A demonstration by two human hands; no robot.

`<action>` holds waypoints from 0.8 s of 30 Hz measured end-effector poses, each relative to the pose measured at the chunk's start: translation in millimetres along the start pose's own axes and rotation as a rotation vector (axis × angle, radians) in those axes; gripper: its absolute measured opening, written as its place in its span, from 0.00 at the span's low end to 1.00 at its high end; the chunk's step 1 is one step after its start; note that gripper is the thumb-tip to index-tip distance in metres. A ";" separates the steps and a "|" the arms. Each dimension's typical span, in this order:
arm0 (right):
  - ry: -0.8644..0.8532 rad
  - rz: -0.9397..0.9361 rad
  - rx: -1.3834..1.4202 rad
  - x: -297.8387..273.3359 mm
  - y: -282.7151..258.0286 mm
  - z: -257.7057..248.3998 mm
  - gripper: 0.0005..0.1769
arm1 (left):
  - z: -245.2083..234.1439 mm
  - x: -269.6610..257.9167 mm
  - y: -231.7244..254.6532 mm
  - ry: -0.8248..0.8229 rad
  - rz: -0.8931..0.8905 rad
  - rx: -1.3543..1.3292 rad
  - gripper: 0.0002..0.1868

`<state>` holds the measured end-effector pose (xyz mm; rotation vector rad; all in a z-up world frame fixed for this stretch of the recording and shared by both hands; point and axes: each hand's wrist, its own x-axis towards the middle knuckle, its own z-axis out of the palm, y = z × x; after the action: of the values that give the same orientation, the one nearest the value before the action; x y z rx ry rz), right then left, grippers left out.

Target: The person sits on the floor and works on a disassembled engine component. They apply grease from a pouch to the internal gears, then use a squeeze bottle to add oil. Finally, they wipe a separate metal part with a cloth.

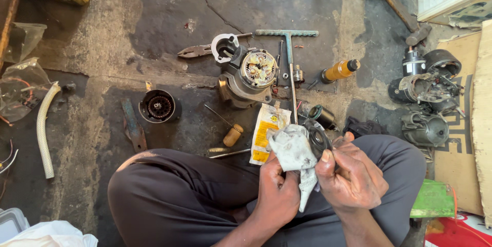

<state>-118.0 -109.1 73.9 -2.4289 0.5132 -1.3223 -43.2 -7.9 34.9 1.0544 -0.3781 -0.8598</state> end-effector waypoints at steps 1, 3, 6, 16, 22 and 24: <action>-0.003 0.003 -0.005 -0.3 0.3 0.0 0.12 | 0.0 0.0 -0.2 -0.007 -0.004 -0.006 0.11; 0.001 0.007 -0.015 -1.4 1.3 0.6 0.12 | 0.0 0.2 -0.5 -0.021 -0.011 -0.018 0.11; 0.015 0.019 -0.038 -5.6 3.4 0.7 0.12 | -3.0 2.2 -2.7 -0.047 -0.111 -0.026 0.11; 0.125 0.063 -0.149 -13.7 22.1 -3.3 0.14 | -14.6 7.4 -26.0 -0.082 -0.351 -0.137 0.14; 0.147 0.085 -0.109 -15.2 23.2 -5.3 0.16 | -30.8 18.2 -17.3 0.092 -0.381 -0.336 0.09; 0.144 0.081 -0.082 -14.6 18.0 -2.9 0.16 | -24.7 18.2 -10.8 0.048 -0.270 -0.273 0.06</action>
<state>-130.6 -118.6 56.7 -2.3613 0.7090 -1.4753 -20.4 -9.5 11.6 0.8803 -0.0736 -1.0909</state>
